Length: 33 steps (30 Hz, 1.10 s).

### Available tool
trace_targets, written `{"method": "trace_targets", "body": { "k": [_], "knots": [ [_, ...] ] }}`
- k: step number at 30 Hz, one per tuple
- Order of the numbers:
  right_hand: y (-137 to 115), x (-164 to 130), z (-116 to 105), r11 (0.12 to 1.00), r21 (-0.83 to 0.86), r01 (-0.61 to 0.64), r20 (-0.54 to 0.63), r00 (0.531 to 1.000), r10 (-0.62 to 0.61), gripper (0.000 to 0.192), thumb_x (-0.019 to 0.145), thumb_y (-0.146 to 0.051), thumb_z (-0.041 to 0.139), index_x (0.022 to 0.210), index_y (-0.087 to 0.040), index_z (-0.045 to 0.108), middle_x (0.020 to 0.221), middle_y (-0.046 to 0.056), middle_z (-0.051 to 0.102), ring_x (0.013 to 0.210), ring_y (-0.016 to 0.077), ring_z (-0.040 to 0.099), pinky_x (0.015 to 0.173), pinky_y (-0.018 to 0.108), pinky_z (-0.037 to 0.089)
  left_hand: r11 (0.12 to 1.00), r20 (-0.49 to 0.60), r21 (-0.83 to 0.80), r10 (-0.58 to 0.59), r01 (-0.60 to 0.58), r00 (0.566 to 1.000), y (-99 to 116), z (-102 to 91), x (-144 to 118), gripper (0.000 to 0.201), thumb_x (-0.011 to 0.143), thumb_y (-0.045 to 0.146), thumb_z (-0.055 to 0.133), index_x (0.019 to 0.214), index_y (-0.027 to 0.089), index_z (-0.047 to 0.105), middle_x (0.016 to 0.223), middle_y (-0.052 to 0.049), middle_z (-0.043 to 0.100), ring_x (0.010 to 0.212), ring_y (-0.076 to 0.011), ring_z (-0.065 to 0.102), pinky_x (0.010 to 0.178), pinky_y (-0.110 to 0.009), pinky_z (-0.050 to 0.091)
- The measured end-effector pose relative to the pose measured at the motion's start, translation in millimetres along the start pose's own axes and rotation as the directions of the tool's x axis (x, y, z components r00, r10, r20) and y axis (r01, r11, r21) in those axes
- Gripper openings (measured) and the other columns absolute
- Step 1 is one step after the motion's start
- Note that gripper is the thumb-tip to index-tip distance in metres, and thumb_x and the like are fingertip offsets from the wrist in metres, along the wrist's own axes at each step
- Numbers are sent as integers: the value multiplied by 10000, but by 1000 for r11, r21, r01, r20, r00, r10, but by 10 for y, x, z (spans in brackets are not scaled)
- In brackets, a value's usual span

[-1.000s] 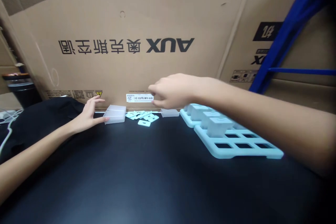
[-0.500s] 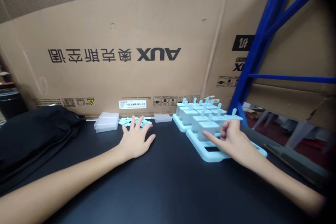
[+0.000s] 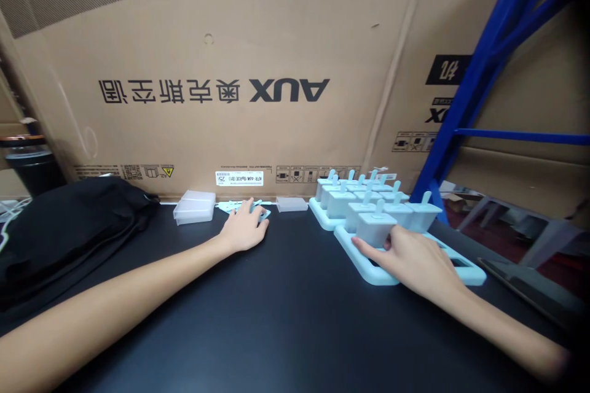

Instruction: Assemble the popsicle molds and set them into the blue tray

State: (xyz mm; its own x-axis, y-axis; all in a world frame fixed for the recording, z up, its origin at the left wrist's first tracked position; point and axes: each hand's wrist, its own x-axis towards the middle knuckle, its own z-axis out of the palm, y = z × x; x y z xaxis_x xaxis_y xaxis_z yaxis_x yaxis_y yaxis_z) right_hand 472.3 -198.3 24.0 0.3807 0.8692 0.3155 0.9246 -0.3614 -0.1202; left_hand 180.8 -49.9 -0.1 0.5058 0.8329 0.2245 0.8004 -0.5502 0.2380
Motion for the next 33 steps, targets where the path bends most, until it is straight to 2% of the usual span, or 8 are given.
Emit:
{"method": "trace_targets", "body": {
  "k": [4,10,14,17,20,24,30,33],
  "knots": [
    [1,-4,20,999,17,35,-43,999,-34,551,761,-792,406,683,-247,436,594,90,593,630,315,618,521,374,393,999,-10,15,28,-28,1000,4,-8,-6,421,958,453,332,1240,217,535,1539,-162,346,1465,-307,246,1139,-582,245],
    [17,34,10,991,118,66,-128,990,-51,529,744,-778,451,662,-257,411,543,66,564,539,266,580,506,373,403,999,-52,49,-6,9,999,24,-12,-84,516,954,538,311,1292,207,517,1584,-142,263,1465,-446,118,1140,-648,159],
    [4,6,-166,962,249,114,-181,981,-69,504,724,-731,514,582,-254,435,570,73,581,560,253,587,540,389,432,994,-65,87,-60,66,996,17,-40,-165,533,944,570,313,1295,219,508,1596,-115,239,1439,-513,106,1109,-658,227],
    [-139,-27,-390,907,336,254,-198,961,-196,370,750,-605,535,724,-237,530,698,70,628,661,258,609,583,394,453,990,-41,103,-91,95,995,-14,-58,-178,539,944,578,301,1298,224,500,1602,-99,229,1432,-520,124,1091,-670,250],
    [-434,23,-634,839,421,344,-121,938,-323,292,779,-485,510,925,-232,506,843,56,633,748,237,600,606,366,460,990,-4,106,-97,97,995,-45,-65,-150,513,953,545,305,1307,225,495,1593,-103,252,1432,-507,152,1085,-669,260],
    [-960,283,-828,857,388,339,68,917,-393,297,794,-440,472,982,-218,413,871,54,617,716,200,572,573,318,424,992,15,106,-76,74,997,-59,-79,-146,484,961,501,316,1321,235,501,1572,-104,300,1434,-485,182,1089,-641,285],
    [-1671,824,-537,831,151,536,394,738,-548,660,802,-672,434,1235,-175,407,1081,160,650,901,289,631,717,373,464,990,-27,137,37,-33,999,-126,-131,-343,484,973,484,334,1350,224,492,1575,-114,290,1456,-427,183,1133,-584,279],
    [-1920,969,-352,803,-20,596,442,726,-527,831,793,-737,379,1398,-167,362,1207,204,619,1033,355,618,805,437,473,986,-41,155,73,-66,996,-171,-174,-483,452,977,466,347,1324,228,512,1558,-112,324,1447,-409,233,1137,-579,289]
  ]
}}
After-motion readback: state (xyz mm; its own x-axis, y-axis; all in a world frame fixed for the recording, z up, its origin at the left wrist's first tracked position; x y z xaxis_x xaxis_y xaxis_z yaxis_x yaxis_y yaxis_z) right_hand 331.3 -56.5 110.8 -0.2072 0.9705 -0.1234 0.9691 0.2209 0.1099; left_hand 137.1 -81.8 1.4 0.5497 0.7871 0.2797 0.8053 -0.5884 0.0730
